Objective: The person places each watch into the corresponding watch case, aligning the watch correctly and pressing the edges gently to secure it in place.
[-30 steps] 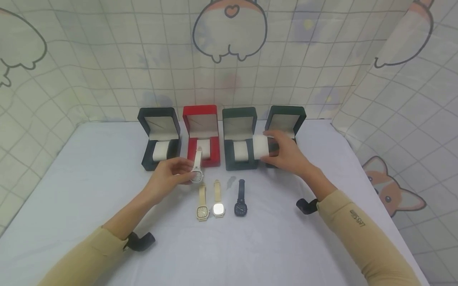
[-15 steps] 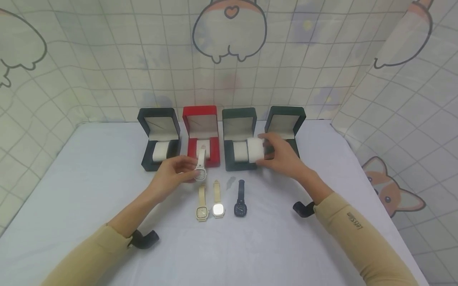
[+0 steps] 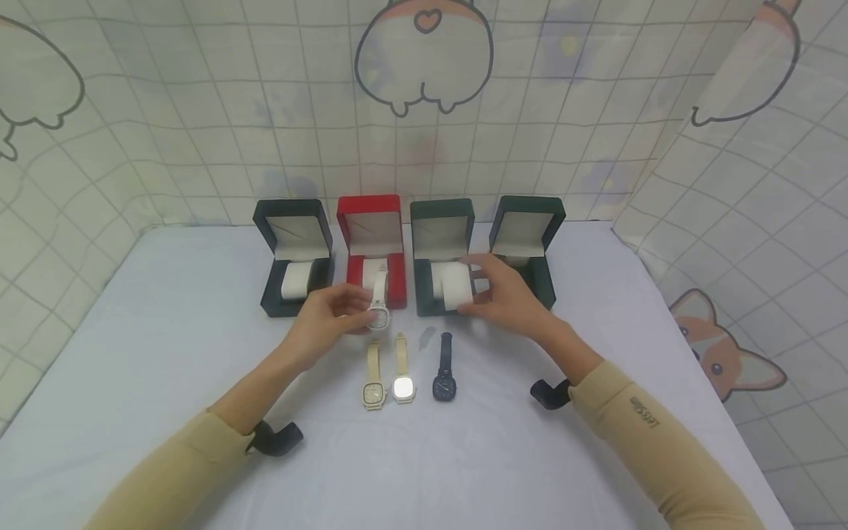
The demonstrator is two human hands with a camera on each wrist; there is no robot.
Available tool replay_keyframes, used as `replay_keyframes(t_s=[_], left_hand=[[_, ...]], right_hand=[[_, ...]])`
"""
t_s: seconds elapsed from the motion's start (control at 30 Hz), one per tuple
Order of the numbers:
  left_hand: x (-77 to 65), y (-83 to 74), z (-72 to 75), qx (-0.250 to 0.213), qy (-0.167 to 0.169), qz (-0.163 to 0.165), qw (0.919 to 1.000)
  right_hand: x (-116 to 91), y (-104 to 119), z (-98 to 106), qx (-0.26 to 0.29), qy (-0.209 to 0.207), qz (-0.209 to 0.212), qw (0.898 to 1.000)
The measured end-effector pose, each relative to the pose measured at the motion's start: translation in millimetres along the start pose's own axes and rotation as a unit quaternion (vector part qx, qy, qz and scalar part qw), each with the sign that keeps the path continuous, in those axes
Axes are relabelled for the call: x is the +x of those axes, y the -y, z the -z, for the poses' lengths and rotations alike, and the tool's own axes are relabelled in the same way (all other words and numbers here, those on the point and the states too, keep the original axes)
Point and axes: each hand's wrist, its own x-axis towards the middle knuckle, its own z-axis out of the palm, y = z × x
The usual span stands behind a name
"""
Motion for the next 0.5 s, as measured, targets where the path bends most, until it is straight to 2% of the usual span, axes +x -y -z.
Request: replay_keyframes(t_s=[0.5], left_hand=[[5.9, -2.4, -8.5, -0.013, 0.013, -0.009, 0.9998]], right_hand=[[2, 15, -11, 0.004, 0.012, 0.011, 1.0]])
